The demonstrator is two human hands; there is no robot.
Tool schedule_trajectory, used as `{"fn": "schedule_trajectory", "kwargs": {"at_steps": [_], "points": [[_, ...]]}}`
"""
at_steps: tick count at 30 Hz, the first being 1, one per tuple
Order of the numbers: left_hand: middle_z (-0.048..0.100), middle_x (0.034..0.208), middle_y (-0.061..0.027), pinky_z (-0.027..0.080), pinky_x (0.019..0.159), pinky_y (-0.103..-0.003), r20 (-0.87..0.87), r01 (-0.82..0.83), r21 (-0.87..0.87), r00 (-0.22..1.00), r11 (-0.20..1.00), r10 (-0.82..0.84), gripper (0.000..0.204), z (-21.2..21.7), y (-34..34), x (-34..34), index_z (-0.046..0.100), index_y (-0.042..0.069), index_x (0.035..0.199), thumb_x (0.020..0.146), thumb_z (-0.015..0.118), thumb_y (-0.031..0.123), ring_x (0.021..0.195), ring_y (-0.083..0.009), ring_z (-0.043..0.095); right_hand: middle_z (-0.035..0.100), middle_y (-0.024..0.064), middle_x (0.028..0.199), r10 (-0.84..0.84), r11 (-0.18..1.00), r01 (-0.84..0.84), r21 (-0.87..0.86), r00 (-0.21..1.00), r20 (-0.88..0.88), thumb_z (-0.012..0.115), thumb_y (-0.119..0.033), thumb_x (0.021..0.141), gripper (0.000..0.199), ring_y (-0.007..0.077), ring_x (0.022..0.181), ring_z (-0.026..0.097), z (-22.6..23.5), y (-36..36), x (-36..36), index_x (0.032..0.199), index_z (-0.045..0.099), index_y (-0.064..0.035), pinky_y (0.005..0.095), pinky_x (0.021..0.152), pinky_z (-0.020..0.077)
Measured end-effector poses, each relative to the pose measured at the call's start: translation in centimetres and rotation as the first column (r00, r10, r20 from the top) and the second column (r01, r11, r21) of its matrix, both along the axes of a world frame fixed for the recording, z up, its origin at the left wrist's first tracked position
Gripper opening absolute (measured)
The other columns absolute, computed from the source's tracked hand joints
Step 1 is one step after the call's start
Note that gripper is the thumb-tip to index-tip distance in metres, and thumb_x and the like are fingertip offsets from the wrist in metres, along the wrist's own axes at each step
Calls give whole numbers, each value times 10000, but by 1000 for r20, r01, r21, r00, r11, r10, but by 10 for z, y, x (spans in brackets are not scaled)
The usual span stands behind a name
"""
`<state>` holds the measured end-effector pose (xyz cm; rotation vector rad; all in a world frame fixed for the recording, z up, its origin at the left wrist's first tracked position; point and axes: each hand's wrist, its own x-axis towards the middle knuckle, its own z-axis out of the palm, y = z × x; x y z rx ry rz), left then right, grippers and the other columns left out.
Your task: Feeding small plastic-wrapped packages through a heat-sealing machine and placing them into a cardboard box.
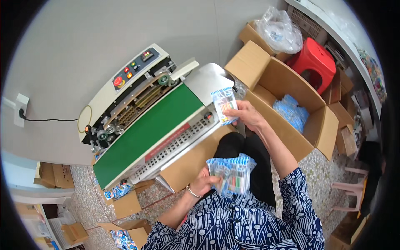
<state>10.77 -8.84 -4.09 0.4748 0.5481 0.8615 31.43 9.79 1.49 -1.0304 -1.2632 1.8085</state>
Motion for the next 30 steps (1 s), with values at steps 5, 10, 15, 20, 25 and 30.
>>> {"fn": "schedule_trajectory", "kwargs": {"at_steps": [5, 10, 15, 20, 25, 30], "points": [[622, 1079, -70, 459, 908, -348, 46, -24, -28, 999, 999, 25, 497, 9, 14, -11, 507, 34, 1171, 703, 674, 36, 989, -178, 598, 647, -21, 833, 45, 998, -46, 44, 998, 44, 683, -223, 779, 244, 55, 691, 545, 5, 71, -55, 980, 642, -91, 218, 540, 389], [617, 1095, -75, 451, 917, -345, 85, -54, -37, 995, 998, 57, 503, 6, 25, -31, 499, 31, 1188, 711, 660, 49, 1000, -177, 593, 647, -20, 819, 73, 997, -75, 12, 990, 122, 706, -214, 748, 225, 63, 670, 532, -1, 135, -99, 943, 646, -120, 225, 542, 367], [610, 1110, -107, 442, 929, -370, 40, -114, -109, 992, 988, 119, 536, -3, 25, -52, 505, 4, 1167, 659, 669, 43, 1020, -217, 589, 647, -19, 778, 67, 997, -71, 13, 981, 180, 714, -181, 731, 208, 64, 643, 528, -10, 165, -130, 920, 649, -127, 230, 530, 361], [608, 1110, -105, 419, 954, -377, 53, -129, -117, 989, 985, 136, 545, -7, 26, -61, 506, 8, 1172, 655, 675, 37, 1036, -220, 579, 648, -11, 774, 79, 997, -72, -39, 971, 228, 734, -162, 709, 193, 79, 643, 532, -7, 179, -143, 882, 654, -133, 242, 522, 357], [601, 1123, -104, 409, 963, -378, 33, -109, -112, 993, 988, 114, 547, -9, 29, -65, 507, 10, 1176, 657, 679, 33, 1054, -218, 568, 644, 8, 756, -8, 997, 33, -69, 944, 328, 773, -121, 665, 209, 108, 628, 537, 5, 180, -157, 836, 652, -118, 259, 506, 367], [614, 1069, -66, 467, 864, -322, 63, -109, -74, 992, 991, 114, 479, -7, 30, -63, 497, 29, 1168, 717, 657, 37, 958, -155, 593, 628, 42, 780, 177, 984, -156, -92, 936, 306, 802, -177, 655, 343, 129, 693, 557, 5, 180, -163, 914, 605, -70, 292, 531, 408]]}}
